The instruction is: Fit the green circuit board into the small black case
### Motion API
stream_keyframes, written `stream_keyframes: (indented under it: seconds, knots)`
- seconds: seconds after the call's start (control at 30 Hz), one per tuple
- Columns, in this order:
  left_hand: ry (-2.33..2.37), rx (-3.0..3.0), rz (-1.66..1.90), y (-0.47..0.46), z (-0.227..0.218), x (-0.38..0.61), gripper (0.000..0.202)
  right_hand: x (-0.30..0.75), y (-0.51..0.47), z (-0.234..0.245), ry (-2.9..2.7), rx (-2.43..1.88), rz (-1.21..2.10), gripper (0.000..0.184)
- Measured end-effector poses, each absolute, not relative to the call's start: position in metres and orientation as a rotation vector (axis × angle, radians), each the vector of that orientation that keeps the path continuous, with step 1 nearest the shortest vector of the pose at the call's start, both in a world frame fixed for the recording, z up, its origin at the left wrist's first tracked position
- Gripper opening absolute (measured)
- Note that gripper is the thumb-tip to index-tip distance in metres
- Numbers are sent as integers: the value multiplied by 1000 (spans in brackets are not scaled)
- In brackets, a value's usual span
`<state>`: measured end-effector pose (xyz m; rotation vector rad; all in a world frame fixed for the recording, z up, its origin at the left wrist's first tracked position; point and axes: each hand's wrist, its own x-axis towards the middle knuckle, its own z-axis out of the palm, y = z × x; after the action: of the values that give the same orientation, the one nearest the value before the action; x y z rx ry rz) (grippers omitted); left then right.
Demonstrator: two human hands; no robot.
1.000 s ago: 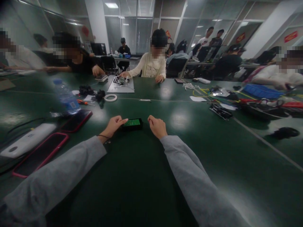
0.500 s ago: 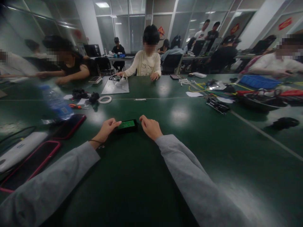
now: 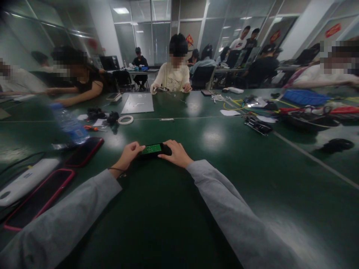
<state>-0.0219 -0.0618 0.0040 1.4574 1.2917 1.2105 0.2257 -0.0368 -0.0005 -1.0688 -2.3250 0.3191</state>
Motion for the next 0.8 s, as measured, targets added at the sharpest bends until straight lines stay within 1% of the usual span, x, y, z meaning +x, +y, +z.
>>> stream_keyframes:
  seconds: [0.03,0.17,0.37,0.5,0.67,0.8]
  knots:
    - [1295,1459,1212,-62,3,-22,38,225,-37,-1,-2304,-1061,361,57]
    - [1315,1493,1195,-60,4,-20,38,226,-36,-2,-2207,-1018,579,61]
    - [1201,1459,1191,-45,8,-20,36,229,-36,1,-2081,-938,771,52]
    - [1155,1409,1205,-39,7,-20,42,229,-35,0,-1979,-951,807,51]
    - [1144,1478,1144,-43,6,-18,47,228,-33,-4,-1945,-953,714,50]
    - [1162,1505,1118,-44,5,-19,46,229,-32,-4,-1965,-940,701,49]
